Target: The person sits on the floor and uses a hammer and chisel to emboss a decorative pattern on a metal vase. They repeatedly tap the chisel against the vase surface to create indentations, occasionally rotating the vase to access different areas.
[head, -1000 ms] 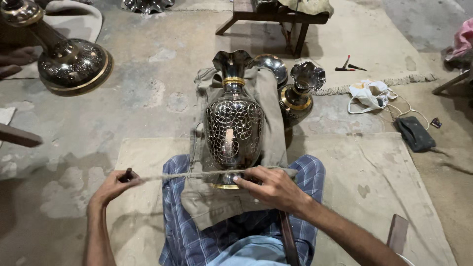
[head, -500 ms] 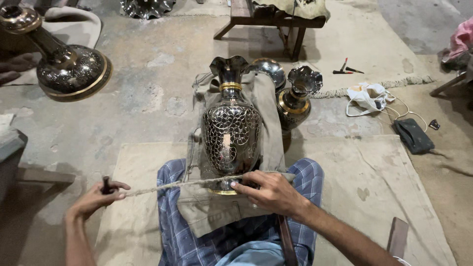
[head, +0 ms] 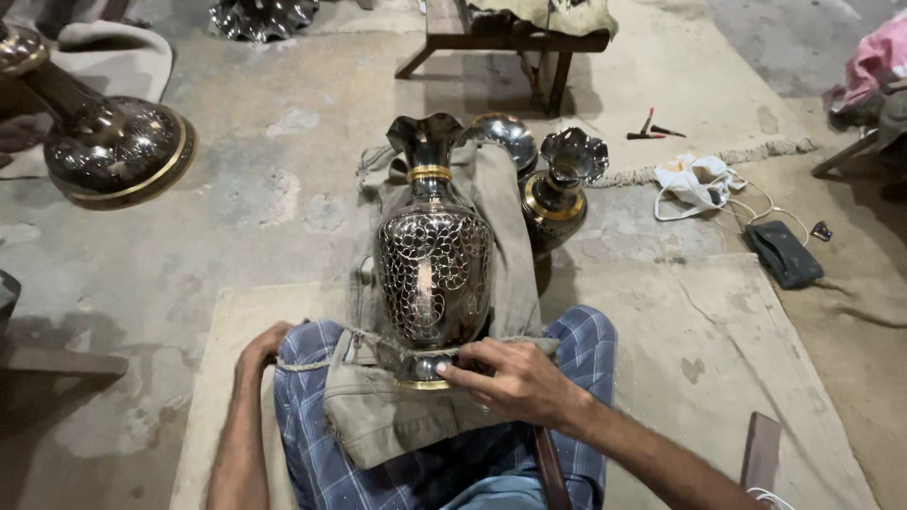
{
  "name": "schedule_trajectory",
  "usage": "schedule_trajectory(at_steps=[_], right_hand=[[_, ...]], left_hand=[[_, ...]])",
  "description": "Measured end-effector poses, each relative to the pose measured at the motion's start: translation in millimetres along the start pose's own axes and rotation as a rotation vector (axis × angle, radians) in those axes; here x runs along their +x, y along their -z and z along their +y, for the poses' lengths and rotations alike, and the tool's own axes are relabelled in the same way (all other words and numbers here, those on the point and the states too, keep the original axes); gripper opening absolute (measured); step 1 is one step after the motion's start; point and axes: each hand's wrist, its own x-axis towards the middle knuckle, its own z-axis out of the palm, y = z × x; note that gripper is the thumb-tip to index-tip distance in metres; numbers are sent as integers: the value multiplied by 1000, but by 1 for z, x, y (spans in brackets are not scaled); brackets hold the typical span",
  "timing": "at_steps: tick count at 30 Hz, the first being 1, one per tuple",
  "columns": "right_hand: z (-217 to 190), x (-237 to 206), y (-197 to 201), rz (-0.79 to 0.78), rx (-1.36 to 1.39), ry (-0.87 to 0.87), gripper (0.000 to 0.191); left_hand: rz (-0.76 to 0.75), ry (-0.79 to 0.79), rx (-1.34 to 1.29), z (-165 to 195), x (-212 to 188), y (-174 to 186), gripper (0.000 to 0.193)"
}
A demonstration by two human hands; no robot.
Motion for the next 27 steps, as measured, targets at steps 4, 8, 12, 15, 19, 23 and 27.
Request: schedule_trajectory(at_steps=[4, 8, 12, 15, 19, 23, 27], right_hand=[[-1, -1, 0, 35, -20, 29, 60], [-4, -2, 2, 26, -14, 27, 59], [-8, -4, 4, -24, -10, 17, 50], [-11, -6, 5, -61, -86, 30, 48], [-15, -4, 4, -10, -214, 79, 51], [-13, 0, 8, -128, -198, 66, 54], [-11, -17, 14, -1, -124, 17, 45]], left_hand=[[-185, 159, -104, -19, -18, -5, 30], [-235, 206, -153, -29, -32, -20, 33], [-225, 216, -245, -34, -46, -35, 38], [-193, 181, -313, -37, -45, -45, 41], [-54, 69, -394, -45, -33, -56, 47], [394, -33, -169, -61, -39, -50, 36], [821, -204, -103, -66, -61, -49, 29]])
